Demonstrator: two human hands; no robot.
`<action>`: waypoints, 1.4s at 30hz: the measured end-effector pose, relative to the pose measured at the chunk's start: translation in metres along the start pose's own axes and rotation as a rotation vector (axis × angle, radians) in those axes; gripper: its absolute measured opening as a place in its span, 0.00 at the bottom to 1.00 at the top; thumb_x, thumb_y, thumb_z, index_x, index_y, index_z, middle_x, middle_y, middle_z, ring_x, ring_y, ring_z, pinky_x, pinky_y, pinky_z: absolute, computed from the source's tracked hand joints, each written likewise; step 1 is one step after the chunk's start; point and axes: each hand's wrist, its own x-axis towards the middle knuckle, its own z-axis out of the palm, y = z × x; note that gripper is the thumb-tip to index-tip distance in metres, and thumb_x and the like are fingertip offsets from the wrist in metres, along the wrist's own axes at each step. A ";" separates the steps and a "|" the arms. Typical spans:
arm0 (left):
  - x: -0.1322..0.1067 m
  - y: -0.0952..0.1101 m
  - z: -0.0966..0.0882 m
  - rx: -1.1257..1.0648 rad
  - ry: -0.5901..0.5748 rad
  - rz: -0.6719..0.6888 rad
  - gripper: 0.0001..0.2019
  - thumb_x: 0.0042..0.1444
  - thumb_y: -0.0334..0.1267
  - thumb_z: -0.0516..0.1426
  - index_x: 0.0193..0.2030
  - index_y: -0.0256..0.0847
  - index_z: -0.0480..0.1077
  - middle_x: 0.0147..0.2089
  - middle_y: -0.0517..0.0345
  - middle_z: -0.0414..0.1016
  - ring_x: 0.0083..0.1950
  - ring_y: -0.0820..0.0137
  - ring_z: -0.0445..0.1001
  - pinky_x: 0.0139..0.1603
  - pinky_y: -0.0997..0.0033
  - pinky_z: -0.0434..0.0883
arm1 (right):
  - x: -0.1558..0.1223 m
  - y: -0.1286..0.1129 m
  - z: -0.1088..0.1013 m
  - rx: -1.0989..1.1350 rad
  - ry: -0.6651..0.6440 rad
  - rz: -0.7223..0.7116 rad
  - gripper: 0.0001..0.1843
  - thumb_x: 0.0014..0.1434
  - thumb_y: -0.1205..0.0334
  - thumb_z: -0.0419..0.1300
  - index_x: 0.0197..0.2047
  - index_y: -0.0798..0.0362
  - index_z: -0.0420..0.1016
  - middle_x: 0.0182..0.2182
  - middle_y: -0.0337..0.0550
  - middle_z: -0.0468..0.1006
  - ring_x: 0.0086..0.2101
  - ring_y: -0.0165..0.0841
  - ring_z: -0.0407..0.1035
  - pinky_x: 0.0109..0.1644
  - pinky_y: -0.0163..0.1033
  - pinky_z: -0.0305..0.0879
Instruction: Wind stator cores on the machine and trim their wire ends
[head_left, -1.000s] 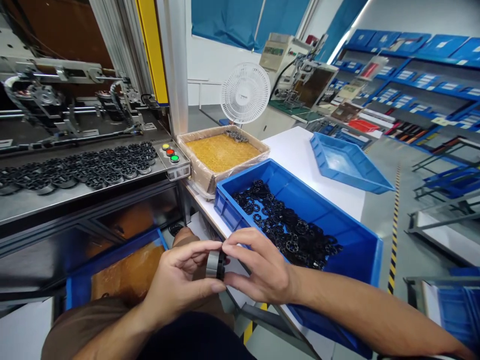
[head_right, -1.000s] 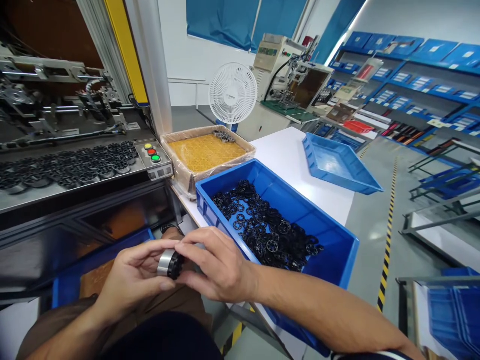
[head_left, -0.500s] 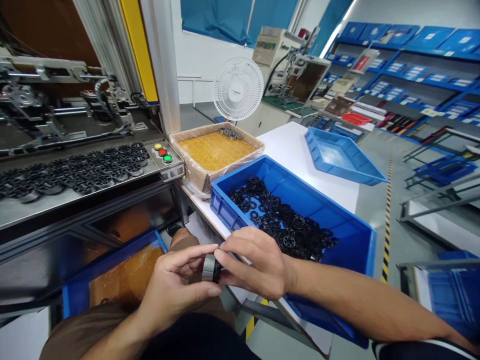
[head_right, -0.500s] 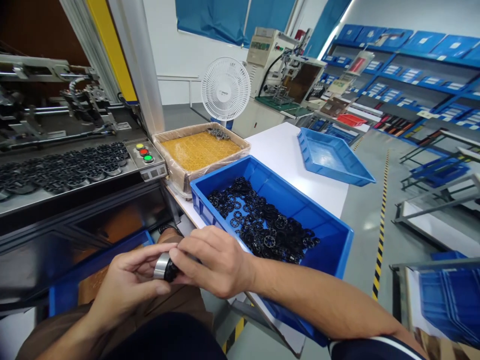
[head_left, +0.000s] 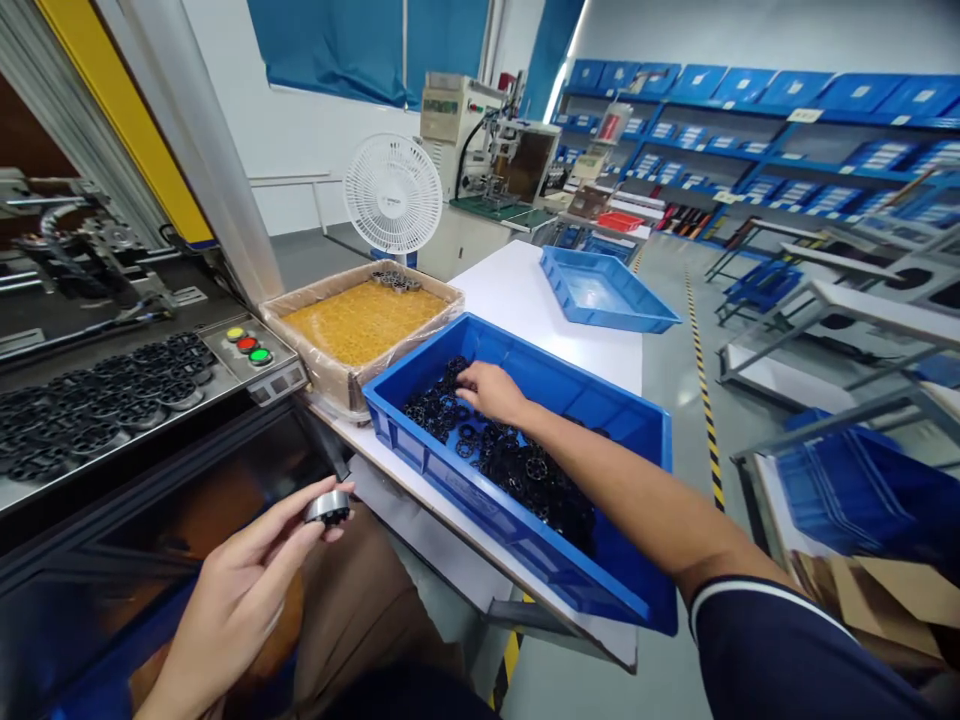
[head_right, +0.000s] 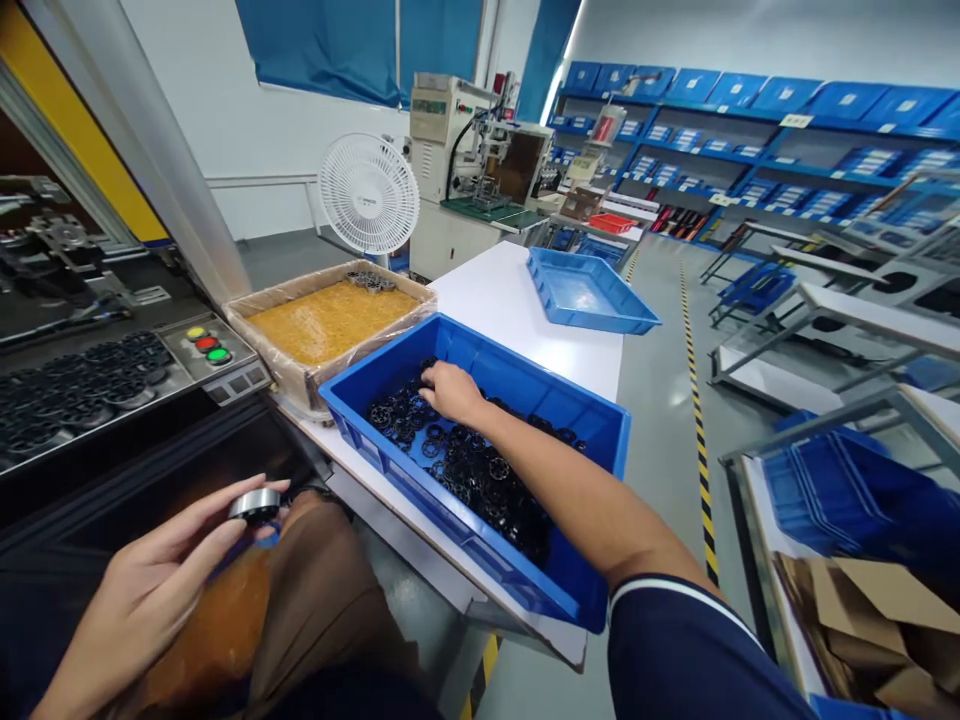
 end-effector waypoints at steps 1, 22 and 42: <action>0.002 -0.003 0.000 -0.083 0.001 -0.045 0.20 0.58 0.46 0.60 0.56 0.46 0.74 0.55 0.51 0.78 0.46 0.64 0.80 0.49 0.68 0.77 | 0.002 0.011 0.008 -0.015 -0.059 0.024 0.12 0.64 0.59 0.61 0.47 0.58 0.75 0.44 0.48 0.77 0.44 0.37 0.73 0.51 0.49 0.71; -0.020 0.024 0.008 -0.290 -0.055 0.209 0.23 0.57 0.31 0.62 0.58 0.51 0.72 0.54 0.54 0.79 0.51 0.67 0.79 0.50 0.74 0.74 | -0.033 -0.077 -0.020 0.068 0.119 -0.074 0.09 0.64 0.63 0.56 0.44 0.57 0.74 0.37 0.47 0.77 0.37 0.33 0.72 0.45 0.41 0.71; -0.007 0.031 0.043 -0.634 -0.106 0.148 0.31 0.35 0.14 0.67 0.45 0.47 0.80 0.36 0.61 0.85 0.38 0.70 0.83 0.40 0.85 0.76 | -0.096 -0.138 -0.021 0.560 0.301 -0.904 0.25 0.55 0.72 0.60 0.56 0.60 0.66 0.42 0.54 0.73 0.43 0.40 0.70 0.43 0.49 0.75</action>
